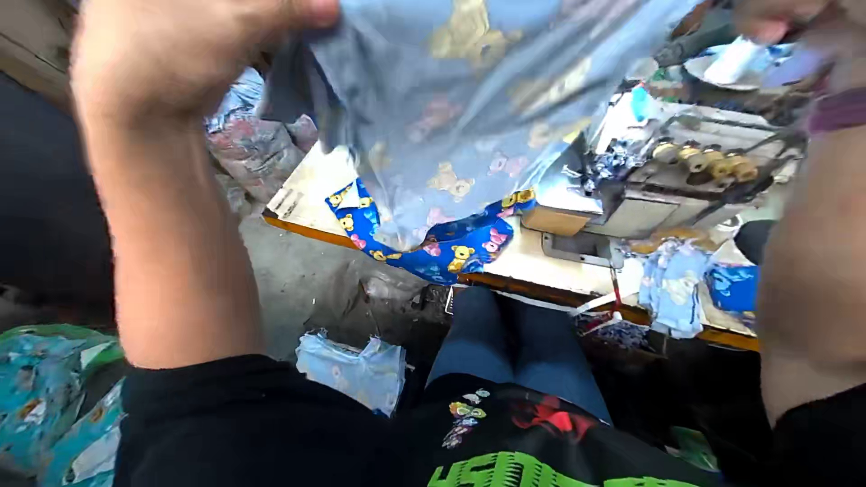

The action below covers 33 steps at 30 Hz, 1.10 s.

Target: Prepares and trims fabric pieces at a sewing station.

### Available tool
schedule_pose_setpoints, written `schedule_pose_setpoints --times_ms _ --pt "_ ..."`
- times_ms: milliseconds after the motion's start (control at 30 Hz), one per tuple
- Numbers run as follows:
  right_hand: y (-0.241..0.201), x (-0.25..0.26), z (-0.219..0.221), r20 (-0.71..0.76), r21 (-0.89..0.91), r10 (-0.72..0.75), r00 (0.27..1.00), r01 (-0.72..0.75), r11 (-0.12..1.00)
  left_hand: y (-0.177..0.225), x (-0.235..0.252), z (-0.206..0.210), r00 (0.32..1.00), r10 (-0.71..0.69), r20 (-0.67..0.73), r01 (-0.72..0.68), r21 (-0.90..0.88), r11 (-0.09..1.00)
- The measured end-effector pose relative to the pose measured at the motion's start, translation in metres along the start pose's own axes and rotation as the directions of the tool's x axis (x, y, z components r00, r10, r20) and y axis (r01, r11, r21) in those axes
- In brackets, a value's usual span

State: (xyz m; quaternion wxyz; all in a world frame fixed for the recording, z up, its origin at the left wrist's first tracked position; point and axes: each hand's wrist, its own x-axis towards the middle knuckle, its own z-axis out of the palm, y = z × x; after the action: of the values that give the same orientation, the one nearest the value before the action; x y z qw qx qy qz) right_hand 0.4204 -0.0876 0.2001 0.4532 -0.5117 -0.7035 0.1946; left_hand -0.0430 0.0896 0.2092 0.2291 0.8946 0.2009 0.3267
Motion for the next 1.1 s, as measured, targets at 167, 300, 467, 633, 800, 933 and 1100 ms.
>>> schedule_pose_setpoints --times_ms 167,300,467,633,800,933,1100 --pt "0.016 0.032 0.078 -0.253 -0.596 0.175 0.951 -0.296 0.746 0.000 0.030 0.061 0.926 -0.366 -0.098 0.378 0.297 0.877" --pt "0.018 0.055 0.050 -0.348 -0.510 0.025 0.937 -0.211 0.834 -0.011 0.039 0.042 0.929 -0.205 -0.309 0.276 0.203 0.940" --pt "0.020 0.002 0.059 -0.297 -0.342 0.038 0.954 -0.144 0.929 -0.003 -0.018 0.068 0.973 -0.046 -0.226 0.082 0.153 0.985" --pt "0.037 -0.086 0.094 0.022 -0.326 -0.032 0.999 0.038 0.944 -0.019 -0.094 0.108 0.981 -0.096 0.168 0.120 -0.135 0.984" --pt "0.082 -0.142 0.129 0.351 -0.068 0.114 0.929 -0.096 0.993 -0.046 -0.053 0.193 0.907 -0.298 0.297 0.324 -0.041 0.945" --pt "0.108 -0.153 0.161 0.092 -0.062 0.178 0.980 -0.173 0.983 -0.087 0.046 0.289 0.903 -0.387 0.186 0.382 0.065 0.922" --pt "0.117 -0.162 0.176 -0.223 -0.021 0.194 0.955 -0.204 0.979 -0.136 0.102 0.357 0.883 -0.417 0.214 0.361 0.257 0.896"
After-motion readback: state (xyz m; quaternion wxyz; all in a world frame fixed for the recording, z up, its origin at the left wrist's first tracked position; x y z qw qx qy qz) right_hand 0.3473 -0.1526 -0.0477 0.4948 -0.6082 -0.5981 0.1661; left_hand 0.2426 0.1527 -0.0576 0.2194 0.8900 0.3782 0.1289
